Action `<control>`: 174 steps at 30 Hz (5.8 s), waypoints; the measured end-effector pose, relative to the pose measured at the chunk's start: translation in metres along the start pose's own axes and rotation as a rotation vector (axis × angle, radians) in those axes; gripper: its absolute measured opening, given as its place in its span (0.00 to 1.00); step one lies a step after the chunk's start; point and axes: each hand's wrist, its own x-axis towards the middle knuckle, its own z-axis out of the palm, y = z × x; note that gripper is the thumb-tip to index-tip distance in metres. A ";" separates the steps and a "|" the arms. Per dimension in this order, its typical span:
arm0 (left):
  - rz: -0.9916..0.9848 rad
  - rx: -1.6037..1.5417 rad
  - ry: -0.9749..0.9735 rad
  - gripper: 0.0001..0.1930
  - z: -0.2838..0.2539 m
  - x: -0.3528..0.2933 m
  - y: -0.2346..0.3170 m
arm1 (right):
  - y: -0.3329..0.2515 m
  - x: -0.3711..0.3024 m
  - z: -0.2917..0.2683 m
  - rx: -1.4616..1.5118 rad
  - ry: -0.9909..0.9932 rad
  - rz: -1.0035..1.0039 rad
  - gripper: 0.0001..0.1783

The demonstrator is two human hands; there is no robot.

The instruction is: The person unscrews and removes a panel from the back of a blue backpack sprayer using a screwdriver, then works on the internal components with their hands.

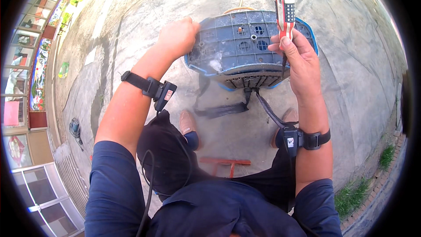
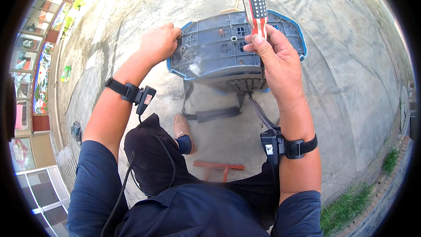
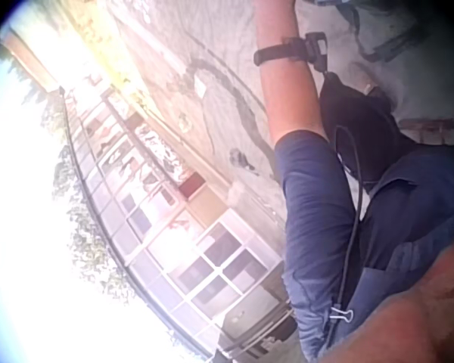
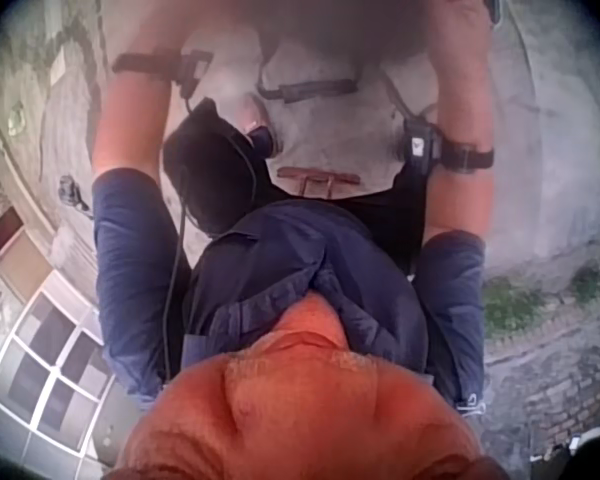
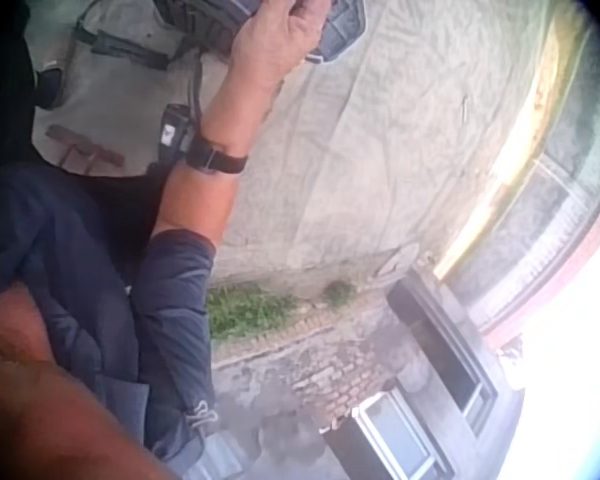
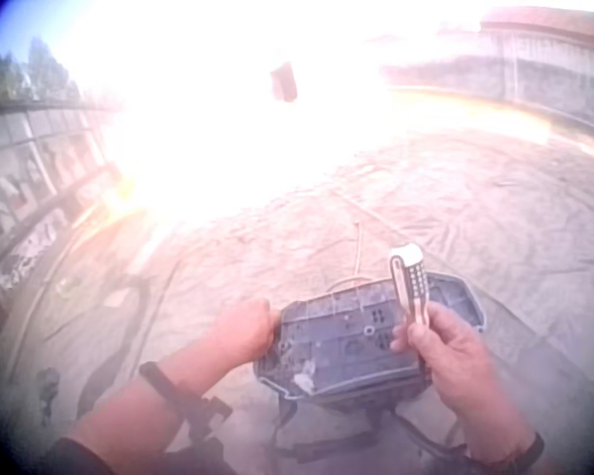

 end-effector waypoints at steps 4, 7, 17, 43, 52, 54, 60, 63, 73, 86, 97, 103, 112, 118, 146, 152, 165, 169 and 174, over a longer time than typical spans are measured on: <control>-0.030 -0.024 -0.013 0.07 -0.003 0.002 0.000 | 0.002 0.000 -0.001 0.000 -0.011 0.014 0.20; -0.074 -0.081 -0.019 0.07 -0.010 0.004 0.002 | 0.002 0.002 -0.002 0.036 -0.026 0.024 0.21; 0.210 -0.695 0.275 0.07 -0.073 -0.010 0.084 | 0.005 -0.001 0.016 0.508 -0.144 0.280 0.23; -0.111 -1.397 0.283 0.27 -0.109 0.016 0.057 | -0.006 0.007 -0.014 -0.606 0.087 0.077 0.23; -0.160 -1.187 0.520 0.20 -0.101 0.035 0.071 | -0.001 0.025 -0.103 -1.242 0.373 0.112 0.28; -0.121 -1.148 0.549 0.20 -0.090 0.039 0.065 | -0.002 0.025 -0.096 -1.240 0.343 0.161 0.28; -0.106 -1.121 0.588 0.20 -0.087 0.046 0.064 | 0.014 0.028 -0.108 -1.235 0.297 0.195 0.26; -0.131 -1.054 0.582 0.19 -0.086 0.046 0.061 | 0.012 0.029 -0.104 -1.200 0.283 0.206 0.23; -0.100 -1.030 0.570 0.18 -0.077 0.051 0.060 | 0.017 0.029 -0.109 -1.213 0.280 0.203 0.20; 0.027 -0.841 0.549 0.20 -0.071 0.042 0.049 | 0.021 0.029 -0.109 -1.177 0.291 0.209 0.20; 0.158 -0.969 0.345 0.18 -0.080 0.050 0.017 | 0.026 0.029 -0.111 -1.147 0.302 0.172 0.20; 0.202 -1.386 0.030 0.13 -0.094 0.072 0.001 | 0.028 0.028 -0.112 -1.151 0.313 0.118 0.20; 0.187 -1.052 0.172 0.14 -0.111 0.063 0.034 | 0.022 0.029 -0.104 -1.132 0.320 0.191 0.20; -0.124 -0.717 0.365 0.21 -0.111 0.062 0.055 | 0.026 0.029 -0.111 -1.142 0.288 0.160 0.19; 0.012 -0.865 0.176 0.23 -0.115 0.066 0.036 | 0.022 0.030 -0.104 -1.110 0.302 0.231 0.21; -0.135 -0.352 0.329 0.23 -0.119 0.063 0.047 | 0.025 0.028 -0.107 -1.110 0.332 0.170 0.20; -0.018 -0.434 0.356 0.22 -0.121 0.059 0.038 | 0.021 0.028 -0.103 -1.092 0.310 0.185 0.19; -0.053 -0.767 0.233 0.23 -0.120 0.058 0.034 | 0.021 0.028 -0.099 -1.052 0.321 0.198 0.20; -0.133 -0.443 0.272 0.24 -0.128 0.055 0.047 | 0.027 0.029 -0.108 -1.108 0.307 0.212 0.21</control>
